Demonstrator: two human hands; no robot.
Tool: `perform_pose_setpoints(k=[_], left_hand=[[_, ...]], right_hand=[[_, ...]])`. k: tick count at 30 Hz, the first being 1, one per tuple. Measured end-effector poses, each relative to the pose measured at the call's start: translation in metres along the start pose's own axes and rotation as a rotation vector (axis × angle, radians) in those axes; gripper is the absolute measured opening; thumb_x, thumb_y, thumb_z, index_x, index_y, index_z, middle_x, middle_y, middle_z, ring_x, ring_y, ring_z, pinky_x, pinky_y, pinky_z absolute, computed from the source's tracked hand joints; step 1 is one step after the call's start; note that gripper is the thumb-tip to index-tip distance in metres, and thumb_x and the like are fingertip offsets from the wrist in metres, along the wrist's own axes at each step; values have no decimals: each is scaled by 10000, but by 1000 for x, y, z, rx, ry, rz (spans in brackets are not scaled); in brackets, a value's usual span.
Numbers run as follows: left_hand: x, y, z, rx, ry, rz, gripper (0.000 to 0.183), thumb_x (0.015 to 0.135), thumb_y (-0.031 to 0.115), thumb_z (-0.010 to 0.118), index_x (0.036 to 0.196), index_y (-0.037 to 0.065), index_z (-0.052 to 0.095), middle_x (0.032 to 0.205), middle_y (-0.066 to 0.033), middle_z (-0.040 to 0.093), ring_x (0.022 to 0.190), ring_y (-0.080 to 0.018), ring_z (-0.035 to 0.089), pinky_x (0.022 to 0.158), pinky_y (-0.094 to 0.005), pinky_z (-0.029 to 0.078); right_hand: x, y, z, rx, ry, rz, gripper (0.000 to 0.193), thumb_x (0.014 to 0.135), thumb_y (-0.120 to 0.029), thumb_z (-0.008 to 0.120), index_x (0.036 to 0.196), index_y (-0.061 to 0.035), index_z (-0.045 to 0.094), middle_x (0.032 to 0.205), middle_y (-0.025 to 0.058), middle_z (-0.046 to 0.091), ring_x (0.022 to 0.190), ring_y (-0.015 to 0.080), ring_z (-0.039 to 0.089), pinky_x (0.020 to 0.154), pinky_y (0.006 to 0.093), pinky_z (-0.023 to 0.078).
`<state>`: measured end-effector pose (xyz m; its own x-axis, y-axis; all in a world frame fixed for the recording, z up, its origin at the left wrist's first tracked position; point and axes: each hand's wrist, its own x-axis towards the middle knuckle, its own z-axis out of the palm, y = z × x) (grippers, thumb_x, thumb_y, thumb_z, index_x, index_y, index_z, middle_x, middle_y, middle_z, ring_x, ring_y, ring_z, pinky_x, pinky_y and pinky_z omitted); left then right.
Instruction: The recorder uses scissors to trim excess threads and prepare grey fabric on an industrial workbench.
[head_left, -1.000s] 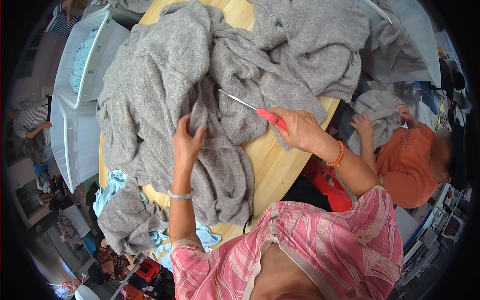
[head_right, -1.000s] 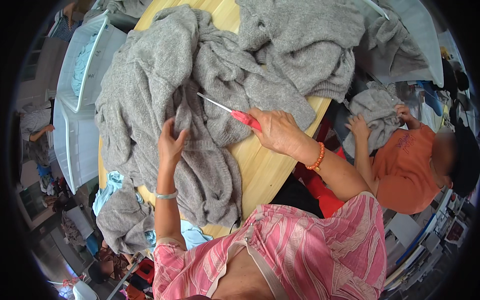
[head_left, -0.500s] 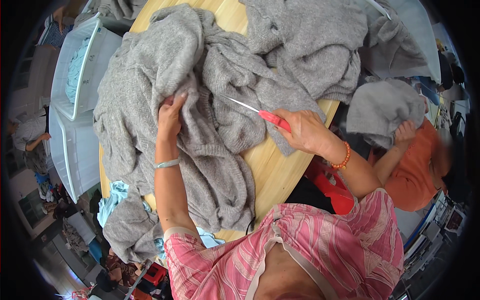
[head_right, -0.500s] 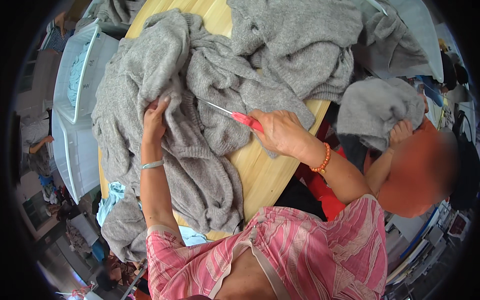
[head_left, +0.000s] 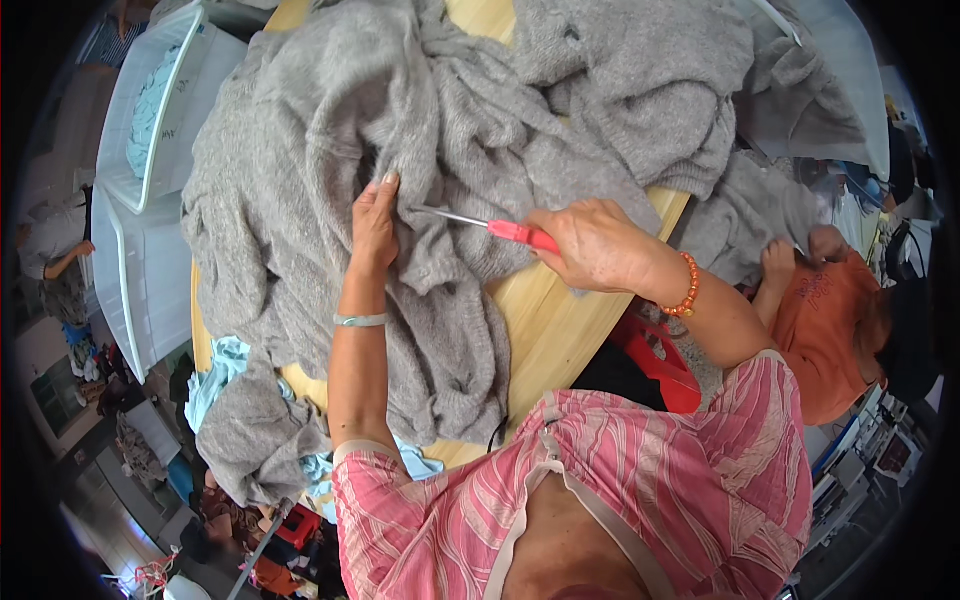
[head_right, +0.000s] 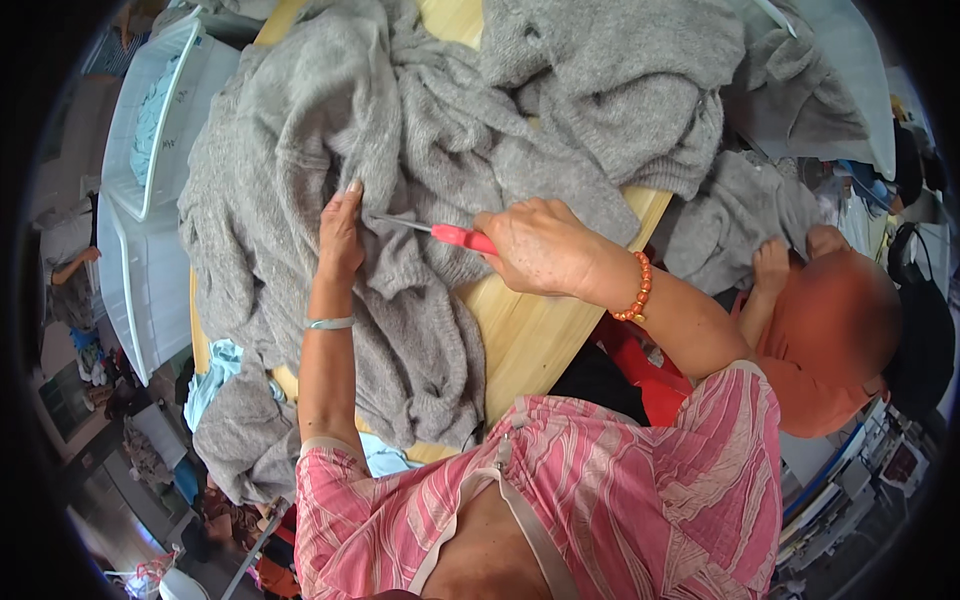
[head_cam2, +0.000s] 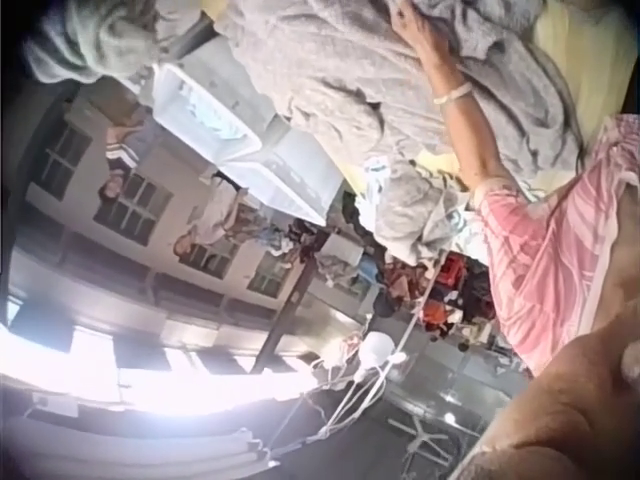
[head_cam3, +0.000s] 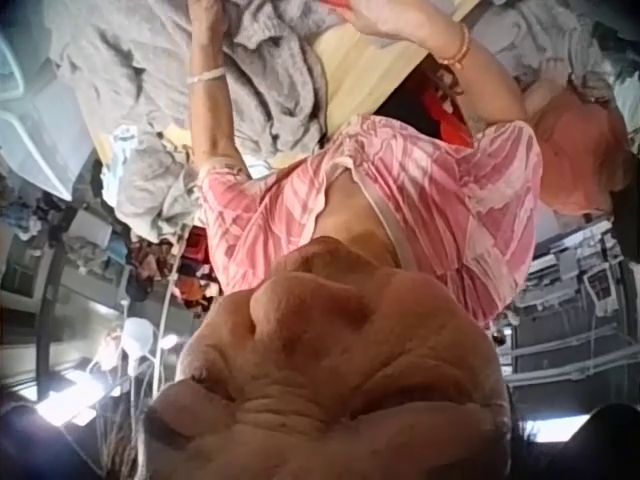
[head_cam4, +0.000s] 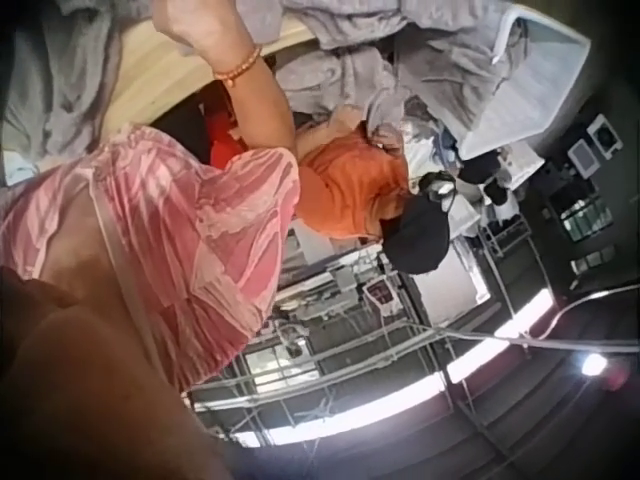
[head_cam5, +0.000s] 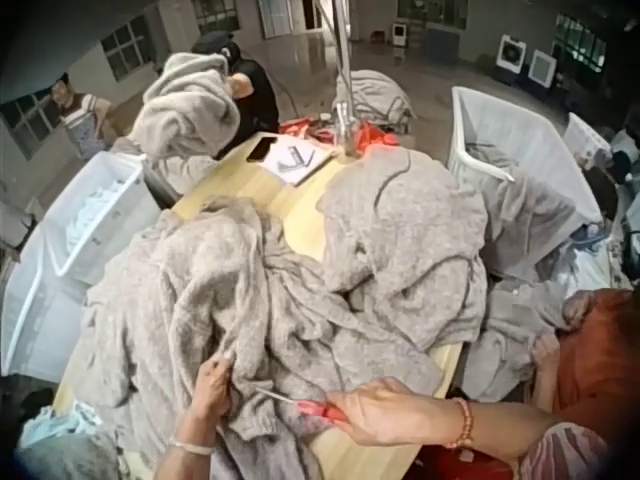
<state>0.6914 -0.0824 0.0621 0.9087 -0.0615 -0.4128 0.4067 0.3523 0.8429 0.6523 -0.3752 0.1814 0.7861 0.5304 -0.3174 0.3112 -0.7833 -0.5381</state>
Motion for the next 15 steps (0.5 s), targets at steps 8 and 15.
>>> perform_pose_setpoints(k=[8, 15], left_hand=[[-76, -63, 7, 125, 71, -114, 203, 842, 63, 652, 1027, -8, 611, 910, -41, 653, 787, -100, 599, 724, -228, 480], [-97, -75, 26, -133, 200, -85, 113, 874, 65, 597, 966, 0, 585, 889, -53, 637, 724, -142, 611, 632, -272, 491]], right_hand=[[-33, 6, 20, 37, -104, 61, 196, 846, -210, 563, 937, -37, 575, 750, 208, 632, 751, 414, 614, 672, 501, 466], [-69, -10, 21, -2, -279, 7, 204, 840, -229, 572, 937, -50, 580, 699, 205, 616, 714, 406, 613, 624, 491, 470]])
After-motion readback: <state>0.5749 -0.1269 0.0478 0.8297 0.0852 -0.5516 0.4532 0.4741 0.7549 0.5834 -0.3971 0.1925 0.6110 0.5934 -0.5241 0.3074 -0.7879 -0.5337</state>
